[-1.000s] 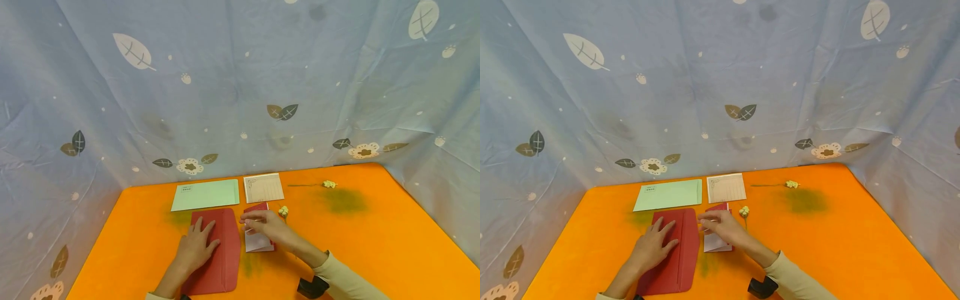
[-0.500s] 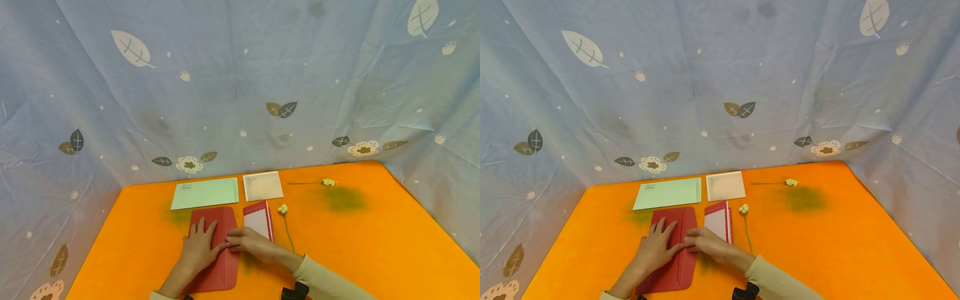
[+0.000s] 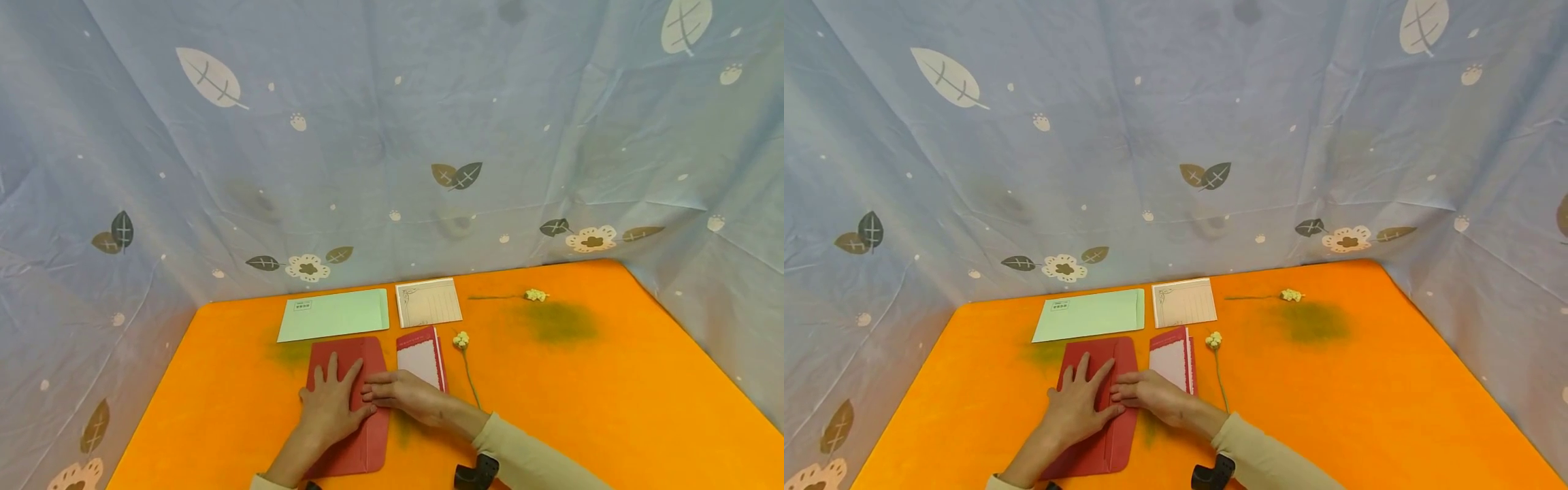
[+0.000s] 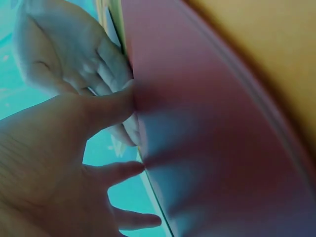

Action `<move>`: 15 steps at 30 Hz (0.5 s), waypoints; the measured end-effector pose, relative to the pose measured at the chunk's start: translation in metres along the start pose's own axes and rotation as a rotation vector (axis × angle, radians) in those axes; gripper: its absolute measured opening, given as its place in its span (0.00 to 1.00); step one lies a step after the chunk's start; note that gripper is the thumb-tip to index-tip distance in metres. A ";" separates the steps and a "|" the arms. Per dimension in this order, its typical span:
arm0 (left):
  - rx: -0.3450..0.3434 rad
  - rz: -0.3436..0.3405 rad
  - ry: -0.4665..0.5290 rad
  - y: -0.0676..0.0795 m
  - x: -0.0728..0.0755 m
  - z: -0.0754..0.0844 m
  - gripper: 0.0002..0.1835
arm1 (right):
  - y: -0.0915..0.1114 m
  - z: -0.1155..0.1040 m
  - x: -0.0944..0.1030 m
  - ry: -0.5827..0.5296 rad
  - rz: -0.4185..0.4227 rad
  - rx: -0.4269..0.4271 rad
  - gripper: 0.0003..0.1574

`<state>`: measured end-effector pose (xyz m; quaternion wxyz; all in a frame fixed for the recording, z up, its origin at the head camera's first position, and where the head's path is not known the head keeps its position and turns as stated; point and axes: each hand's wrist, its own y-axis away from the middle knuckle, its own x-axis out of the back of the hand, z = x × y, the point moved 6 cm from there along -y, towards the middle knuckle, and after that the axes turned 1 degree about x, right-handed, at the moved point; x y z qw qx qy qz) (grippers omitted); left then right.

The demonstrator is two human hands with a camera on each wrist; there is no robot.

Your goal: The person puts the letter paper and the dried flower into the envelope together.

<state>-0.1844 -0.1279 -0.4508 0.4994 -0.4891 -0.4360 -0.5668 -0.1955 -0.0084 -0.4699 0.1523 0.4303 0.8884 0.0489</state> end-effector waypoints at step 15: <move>0.008 -0.042 0.107 -0.004 0.008 -0.001 0.32 | 0.002 0.005 -0.001 0.072 0.056 -0.015 0.27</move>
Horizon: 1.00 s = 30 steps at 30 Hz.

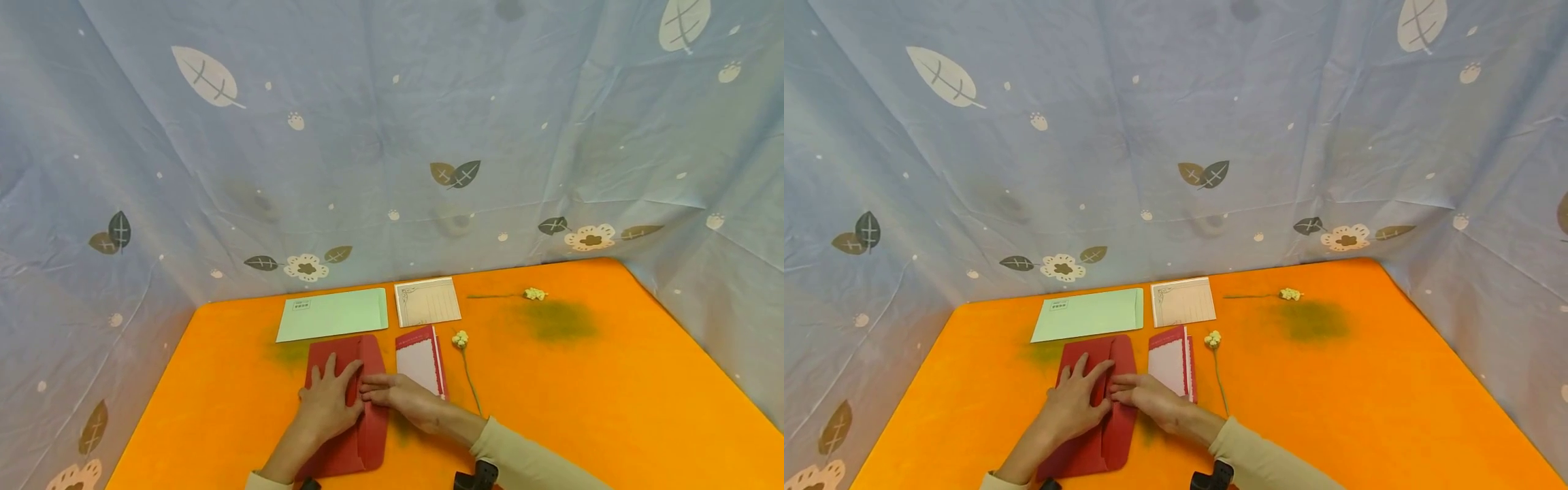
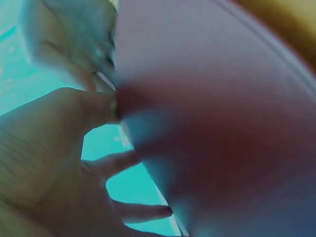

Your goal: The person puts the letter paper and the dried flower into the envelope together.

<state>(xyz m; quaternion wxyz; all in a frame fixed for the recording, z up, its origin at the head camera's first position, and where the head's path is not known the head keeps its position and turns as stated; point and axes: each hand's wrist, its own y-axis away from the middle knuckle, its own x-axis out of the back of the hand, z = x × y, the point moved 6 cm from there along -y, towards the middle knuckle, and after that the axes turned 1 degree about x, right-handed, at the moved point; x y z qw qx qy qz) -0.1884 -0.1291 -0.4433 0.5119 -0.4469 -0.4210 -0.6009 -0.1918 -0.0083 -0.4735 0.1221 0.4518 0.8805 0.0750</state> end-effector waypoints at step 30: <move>0.015 0.037 -0.075 -0.001 -0.004 -0.002 0.52 | 0.003 -0.008 0.006 0.028 -0.050 0.030 0.28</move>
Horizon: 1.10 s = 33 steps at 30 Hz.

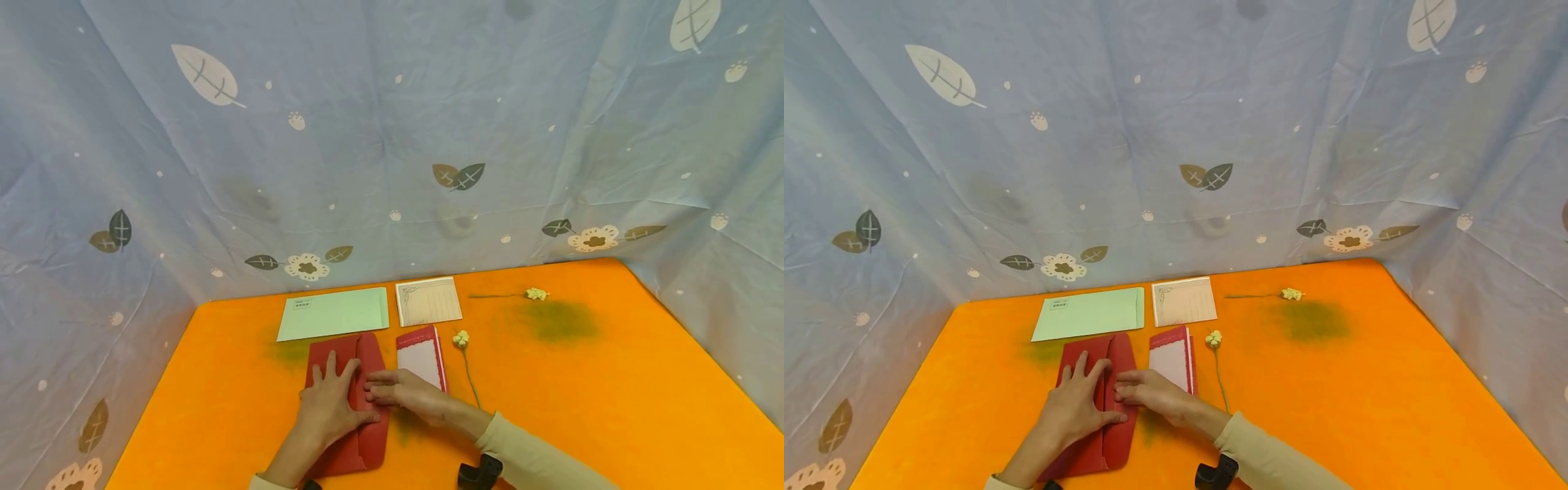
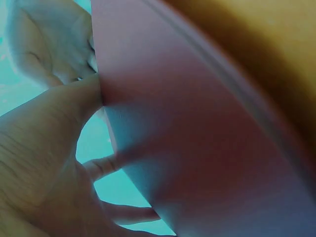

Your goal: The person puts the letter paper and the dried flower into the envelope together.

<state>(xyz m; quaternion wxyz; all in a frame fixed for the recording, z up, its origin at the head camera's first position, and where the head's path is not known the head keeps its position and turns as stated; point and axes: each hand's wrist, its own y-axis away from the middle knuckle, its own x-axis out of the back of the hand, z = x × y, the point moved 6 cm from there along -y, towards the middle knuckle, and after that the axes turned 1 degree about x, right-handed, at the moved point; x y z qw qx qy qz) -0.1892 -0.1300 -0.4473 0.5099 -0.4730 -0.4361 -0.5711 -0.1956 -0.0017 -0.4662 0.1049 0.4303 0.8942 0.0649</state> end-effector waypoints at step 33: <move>0.024 -0.035 0.004 -0.002 -0.004 -0.001 0.52 | 0.045 -0.031 0.104 0.662 0.554 0.006 0.14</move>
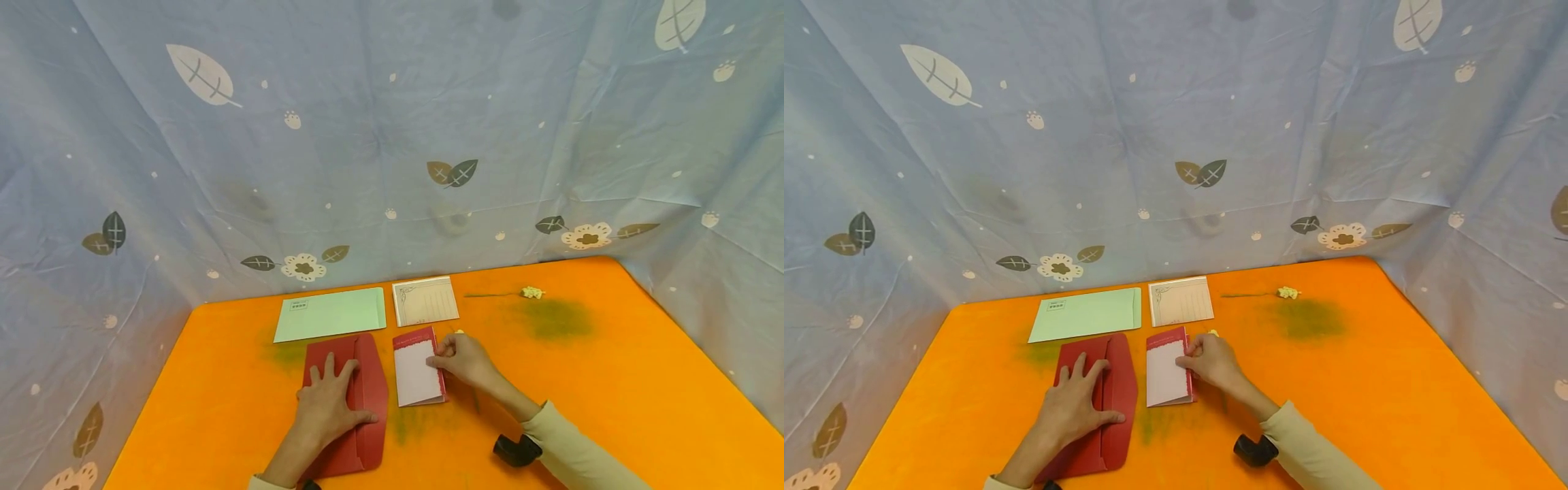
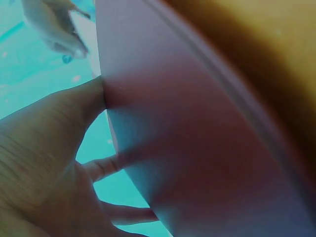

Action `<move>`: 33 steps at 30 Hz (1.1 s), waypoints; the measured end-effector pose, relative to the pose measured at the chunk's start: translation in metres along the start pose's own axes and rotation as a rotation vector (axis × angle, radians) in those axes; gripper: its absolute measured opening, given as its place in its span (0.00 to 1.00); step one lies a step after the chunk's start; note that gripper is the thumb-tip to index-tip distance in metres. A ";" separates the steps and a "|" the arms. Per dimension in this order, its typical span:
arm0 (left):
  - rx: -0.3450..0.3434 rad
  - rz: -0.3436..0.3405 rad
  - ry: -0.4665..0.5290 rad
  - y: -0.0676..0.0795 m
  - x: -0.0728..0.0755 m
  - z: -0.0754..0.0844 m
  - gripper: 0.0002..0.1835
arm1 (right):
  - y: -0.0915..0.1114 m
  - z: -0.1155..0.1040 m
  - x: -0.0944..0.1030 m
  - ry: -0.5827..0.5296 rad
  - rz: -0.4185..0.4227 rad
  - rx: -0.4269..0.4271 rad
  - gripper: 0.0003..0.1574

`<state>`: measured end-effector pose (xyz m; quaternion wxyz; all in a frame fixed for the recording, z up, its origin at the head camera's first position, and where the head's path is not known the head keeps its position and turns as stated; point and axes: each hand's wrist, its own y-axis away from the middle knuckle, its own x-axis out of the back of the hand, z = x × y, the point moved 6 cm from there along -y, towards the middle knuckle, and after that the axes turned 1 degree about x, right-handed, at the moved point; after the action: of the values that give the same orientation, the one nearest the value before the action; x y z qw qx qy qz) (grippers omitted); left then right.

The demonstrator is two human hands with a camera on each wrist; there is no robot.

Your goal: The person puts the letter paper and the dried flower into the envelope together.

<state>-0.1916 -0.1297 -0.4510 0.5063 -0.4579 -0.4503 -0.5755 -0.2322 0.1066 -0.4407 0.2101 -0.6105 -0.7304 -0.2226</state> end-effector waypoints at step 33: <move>-0.002 0.023 0.012 0.001 0.001 0.001 0.52 | -0.008 0.002 -0.005 0.199 -0.017 -0.006 0.12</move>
<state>-0.1911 -0.1286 -0.4494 0.5153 -0.4599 -0.4413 -0.5729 -0.2390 0.1022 -0.4459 0.2778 -0.5799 -0.7104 -0.2861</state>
